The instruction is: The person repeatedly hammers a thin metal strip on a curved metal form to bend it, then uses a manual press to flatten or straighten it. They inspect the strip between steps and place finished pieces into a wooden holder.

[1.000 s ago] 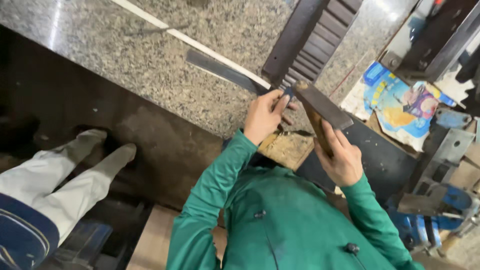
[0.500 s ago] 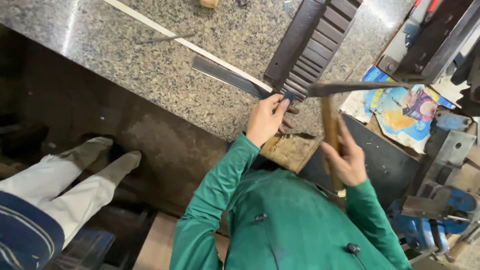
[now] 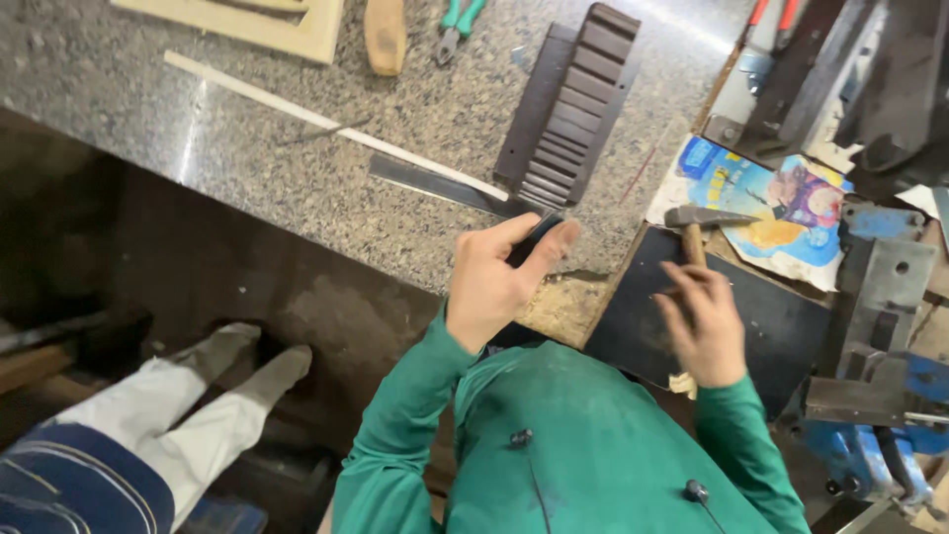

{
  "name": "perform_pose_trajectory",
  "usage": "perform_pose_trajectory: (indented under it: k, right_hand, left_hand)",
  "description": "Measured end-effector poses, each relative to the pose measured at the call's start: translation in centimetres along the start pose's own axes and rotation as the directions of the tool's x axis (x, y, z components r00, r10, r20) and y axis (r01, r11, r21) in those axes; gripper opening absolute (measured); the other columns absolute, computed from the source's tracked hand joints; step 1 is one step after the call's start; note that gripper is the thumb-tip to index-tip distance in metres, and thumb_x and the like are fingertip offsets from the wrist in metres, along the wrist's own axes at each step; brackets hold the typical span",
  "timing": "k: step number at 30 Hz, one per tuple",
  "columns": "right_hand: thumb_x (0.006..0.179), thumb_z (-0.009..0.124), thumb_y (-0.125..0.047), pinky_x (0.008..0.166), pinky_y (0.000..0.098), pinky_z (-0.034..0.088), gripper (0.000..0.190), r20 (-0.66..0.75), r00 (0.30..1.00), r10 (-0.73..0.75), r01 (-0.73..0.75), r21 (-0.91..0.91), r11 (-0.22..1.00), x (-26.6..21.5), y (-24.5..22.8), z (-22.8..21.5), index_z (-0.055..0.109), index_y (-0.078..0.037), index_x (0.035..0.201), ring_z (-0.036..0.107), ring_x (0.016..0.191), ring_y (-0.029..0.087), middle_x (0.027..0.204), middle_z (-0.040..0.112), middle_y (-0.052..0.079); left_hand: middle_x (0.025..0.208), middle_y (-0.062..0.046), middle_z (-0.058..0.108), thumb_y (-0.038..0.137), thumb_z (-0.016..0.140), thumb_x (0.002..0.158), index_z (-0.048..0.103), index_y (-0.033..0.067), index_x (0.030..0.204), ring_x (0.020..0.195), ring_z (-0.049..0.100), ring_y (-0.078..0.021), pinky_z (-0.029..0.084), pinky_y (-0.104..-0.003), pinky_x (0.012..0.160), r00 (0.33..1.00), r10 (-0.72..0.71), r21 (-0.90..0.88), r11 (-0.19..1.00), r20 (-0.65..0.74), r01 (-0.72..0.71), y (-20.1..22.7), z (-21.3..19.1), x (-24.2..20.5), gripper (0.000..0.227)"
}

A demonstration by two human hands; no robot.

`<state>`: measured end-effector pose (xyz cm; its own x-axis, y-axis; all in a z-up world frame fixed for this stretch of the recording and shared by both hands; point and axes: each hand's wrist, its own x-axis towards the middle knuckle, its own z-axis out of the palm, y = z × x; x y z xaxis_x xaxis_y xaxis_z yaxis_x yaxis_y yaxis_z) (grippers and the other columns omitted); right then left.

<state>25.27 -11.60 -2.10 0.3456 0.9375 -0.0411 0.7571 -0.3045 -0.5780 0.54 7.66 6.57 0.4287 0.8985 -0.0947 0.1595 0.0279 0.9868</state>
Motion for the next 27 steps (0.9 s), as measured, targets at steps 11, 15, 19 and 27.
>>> perform_pose_trajectory:
  k: [11, 15, 19, 27]
  right_hand:
    - [0.096, 0.067, -0.013, 0.093, 0.0363, 0.053, 0.037, 0.349, 0.864, -0.363, 0.177, 0.463, 0.868, 1.9, -4.5, 5.0, 0.065, -0.005, 0.132, 0.067, 0.111, 0.030, 0.125, 0.065, 0.014]
    - [0.097, 0.065, -0.012, 0.099, 0.0369, 0.052, 0.035, 0.487, 0.757, -0.436, 0.105, 0.568, 0.816, 1.0, -2.6, 5.3, 0.065, -0.004, 0.131, 0.070, 0.117, 0.030, 0.127, 0.070, 0.013]
    - [0.094, 0.068, -0.011, 0.097, 0.0368, 0.053, 0.027, 0.363, 0.826, -0.431, 0.157, 0.585, 0.795, -0.1, -1.9, 4.9, 0.069, -0.001, 0.119, 0.069, 0.111, 0.031, 0.118, 0.072, 0.015]
    - [0.084, 0.074, -0.005, 0.089, 0.0327, 0.053, 0.026, 0.180, 0.934, -0.309, 0.197, 0.462, 0.865, -0.2, -1.6, 5.3, 0.072, 0.002, 0.109, 0.070, 0.102, 0.028, 0.109, 0.072, 0.014]
  left_hand:
    - [0.056, -0.005, 0.051, 0.066, 0.032, 0.108, 0.059, 0.0072, 0.068, 0.042, 0.036, -0.0128, 0.026, -0.026, 0.041, 0.964, -0.151, -0.869, 0.478, -0.221, -0.124, 3.8, -5.8, -4.1, 0.076]
    - [0.054, -0.003, 0.044, 0.063, 0.037, 0.111, 0.061, 0.0086, 0.071, 0.037, 0.031, -0.0107, 0.024, -0.026, 0.037, 0.921, 0.035, -0.817, 0.449, -0.388, -0.361, 2.5, -8.7, -4.6, 0.071]
    - [0.058, -0.001, 0.043, 0.057, 0.043, 0.110, 0.065, 0.0104, 0.083, 0.041, 0.030, -0.0120, 0.022, -0.027, 0.041, 0.807, -0.074, -0.755, 0.411, -0.586, -0.511, 0.5, -11.2, -6.2, 0.058]
    - [0.071, 0.002, 0.044, 0.046, 0.051, 0.112, 0.060, 0.0118, 0.100, 0.055, 0.036, -0.0119, 0.027, -0.025, 0.054, 0.749, -0.184, -0.768, 0.239, -0.637, -0.594, -6.9, -17.0, -11.1, 0.038]
